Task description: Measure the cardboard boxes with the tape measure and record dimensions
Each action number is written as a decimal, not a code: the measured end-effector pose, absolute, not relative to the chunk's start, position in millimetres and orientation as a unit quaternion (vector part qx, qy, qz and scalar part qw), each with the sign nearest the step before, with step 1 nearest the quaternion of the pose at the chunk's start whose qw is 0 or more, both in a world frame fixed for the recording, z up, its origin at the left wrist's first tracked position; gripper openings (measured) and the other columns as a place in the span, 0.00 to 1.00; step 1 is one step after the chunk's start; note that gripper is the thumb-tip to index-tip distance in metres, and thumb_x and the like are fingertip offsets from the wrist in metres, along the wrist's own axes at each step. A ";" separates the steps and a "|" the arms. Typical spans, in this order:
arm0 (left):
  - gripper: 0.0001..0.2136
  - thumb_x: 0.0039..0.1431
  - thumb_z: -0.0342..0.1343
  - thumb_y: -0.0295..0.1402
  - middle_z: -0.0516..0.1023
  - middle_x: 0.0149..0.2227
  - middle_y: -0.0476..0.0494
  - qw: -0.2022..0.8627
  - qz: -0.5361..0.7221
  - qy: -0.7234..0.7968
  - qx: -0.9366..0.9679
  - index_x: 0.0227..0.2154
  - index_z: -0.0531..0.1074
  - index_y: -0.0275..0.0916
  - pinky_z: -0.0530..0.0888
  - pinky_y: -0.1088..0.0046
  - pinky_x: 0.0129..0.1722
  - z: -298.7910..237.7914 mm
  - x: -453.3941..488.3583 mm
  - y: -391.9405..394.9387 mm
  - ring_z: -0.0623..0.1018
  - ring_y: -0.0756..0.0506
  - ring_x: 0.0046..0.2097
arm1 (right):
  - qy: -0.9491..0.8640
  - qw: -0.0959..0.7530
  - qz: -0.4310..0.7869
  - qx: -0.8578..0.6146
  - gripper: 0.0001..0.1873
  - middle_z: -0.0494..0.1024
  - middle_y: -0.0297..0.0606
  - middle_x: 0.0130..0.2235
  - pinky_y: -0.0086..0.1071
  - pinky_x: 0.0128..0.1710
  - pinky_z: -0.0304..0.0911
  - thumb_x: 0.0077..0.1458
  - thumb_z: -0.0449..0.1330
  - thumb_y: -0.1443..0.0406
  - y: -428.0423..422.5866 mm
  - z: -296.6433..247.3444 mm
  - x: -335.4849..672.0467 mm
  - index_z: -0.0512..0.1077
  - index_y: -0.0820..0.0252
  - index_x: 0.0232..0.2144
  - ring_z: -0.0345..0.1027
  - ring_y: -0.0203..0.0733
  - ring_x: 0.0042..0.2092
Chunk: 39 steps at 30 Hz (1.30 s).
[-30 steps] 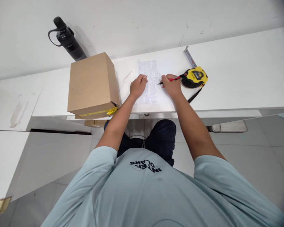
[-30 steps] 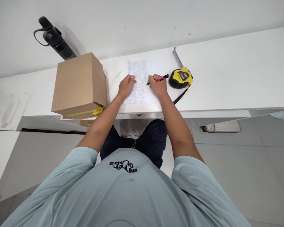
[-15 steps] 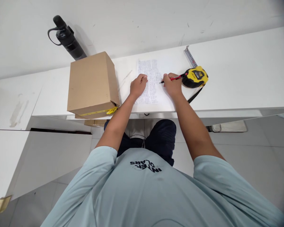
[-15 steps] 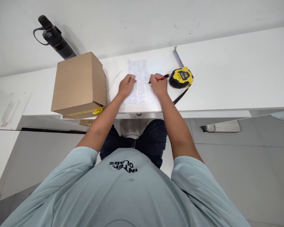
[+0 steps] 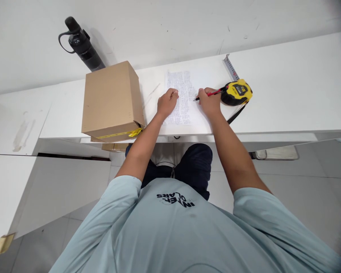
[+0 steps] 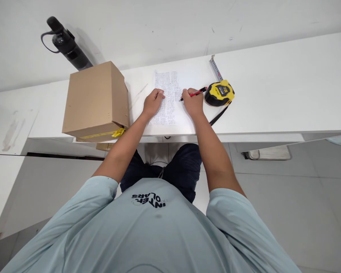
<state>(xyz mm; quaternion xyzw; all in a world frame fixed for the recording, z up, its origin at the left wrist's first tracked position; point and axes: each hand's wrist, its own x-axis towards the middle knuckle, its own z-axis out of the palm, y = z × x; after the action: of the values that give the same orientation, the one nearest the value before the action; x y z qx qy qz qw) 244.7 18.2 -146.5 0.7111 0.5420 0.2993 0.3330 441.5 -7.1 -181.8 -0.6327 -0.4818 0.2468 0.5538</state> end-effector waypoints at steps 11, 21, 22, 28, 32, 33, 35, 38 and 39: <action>0.12 0.76 0.45 0.38 0.84 0.47 0.50 0.340 0.304 0.539 0.708 0.46 0.75 0.48 0.72 0.66 0.57 -146.9 244.4 18.8 0.81 0.44 0.52 | -0.459 0.565 0.235 -0.644 0.22 0.62 0.29 0.20 0.37 0.38 0.65 0.66 0.60 0.59 -8.2 -181.5 441.4 0.65 0.55 0.19 0.60 0.37 0.27; 0.09 0.74 0.47 0.38 0.85 0.46 0.52 0.336 0.307 0.551 0.699 0.41 0.72 0.49 0.72 0.67 0.54 -143.7 242.3 16.8 0.81 0.46 0.48 | -0.436 0.555 0.240 -0.666 0.21 0.62 0.27 0.18 0.34 0.35 0.60 0.62 0.58 0.67 -15.9 -165.0 431.1 0.61 0.55 0.17 0.58 0.36 0.26; 0.09 0.74 0.47 0.38 0.85 0.45 0.52 0.333 0.305 0.552 0.700 0.40 0.72 0.49 0.73 0.67 0.53 -143.5 242.2 16.8 0.81 0.46 0.47 | -0.435 0.556 0.241 -0.666 0.21 0.62 0.27 0.18 0.34 0.35 0.60 0.62 0.57 0.67 -16.3 -164.5 430.4 0.60 0.55 0.17 0.58 0.36 0.26; 0.09 0.74 0.47 0.37 0.84 0.42 0.50 0.300 0.294 0.555 0.718 0.40 0.72 0.47 0.73 0.66 0.51 -140.0 240.1 10.9 0.80 0.45 0.45 | -0.435 0.550 0.252 -0.667 0.21 0.63 0.28 0.19 0.35 0.36 0.60 0.62 0.58 0.63 -15.8 -164.4 428.9 0.59 0.54 0.18 0.59 0.38 0.28; 0.11 0.74 0.45 0.37 0.84 0.40 0.49 0.280 0.282 0.551 0.734 0.41 0.73 0.47 0.73 0.66 0.52 -137.0 239.2 8.8 0.81 0.44 0.45 | -0.434 0.553 0.258 -0.663 0.20 0.60 0.27 0.18 0.34 0.35 0.59 0.60 0.58 0.65 -16.9 -161.8 428.5 0.58 0.53 0.17 0.57 0.38 0.27; 0.11 0.75 0.46 0.37 0.84 0.41 0.48 0.274 0.276 0.552 0.738 0.42 0.74 0.47 0.73 0.65 0.54 -135.5 239.8 8.8 0.81 0.44 0.46 | -0.434 0.553 0.262 -0.662 0.19 0.61 0.27 0.18 0.34 0.35 0.59 0.59 0.57 0.66 -17.7 -160.5 428.2 0.59 0.54 0.17 0.57 0.38 0.27; 0.11 0.74 0.47 0.37 0.85 0.45 0.46 0.268 0.264 0.559 0.739 0.46 0.75 0.47 0.73 0.63 0.57 -131.2 241.1 5.0 0.82 0.42 0.50 | -0.432 0.554 0.266 -0.661 0.18 0.62 0.28 0.18 0.35 0.34 0.59 0.60 0.56 0.65 -19.5 -157.7 427.0 0.61 0.54 0.18 0.57 0.38 0.27; 0.15 0.73 0.50 0.38 0.83 0.58 0.41 0.297 0.245 0.533 0.753 0.55 0.76 0.46 0.72 0.59 0.63 -125.1 237.3 -25.0 0.80 0.40 0.60 | -0.422 0.561 0.260 -0.664 0.19 0.63 0.29 0.19 0.35 0.35 0.60 0.61 0.56 0.64 -21.8 -154.4 424.1 0.61 0.53 0.18 0.58 0.39 0.27; 0.16 0.72 0.51 0.39 0.81 0.61 0.41 0.314 0.241 0.507 0.766 0.57 0.76 0.46 0.71 0.59 0.66 -125.3 231.9 -44.5 0.78 0.39 0.63 | -0.417 0.563 0.258 -0.665 0.19 0.63 0.29 0.19 0.36 0.35 0.60 0.61 0.56 0.64 -22.2 -154.1 423.2 0.60 0.53 0.18 0.58 0.39 0.27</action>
<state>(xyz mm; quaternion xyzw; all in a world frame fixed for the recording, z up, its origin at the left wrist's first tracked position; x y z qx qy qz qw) 231.9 -44.5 -125.3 0.7662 0.5065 0.2408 0.3138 423.2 -22.2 -154.1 -0.6652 -0.4168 0.2575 0.5634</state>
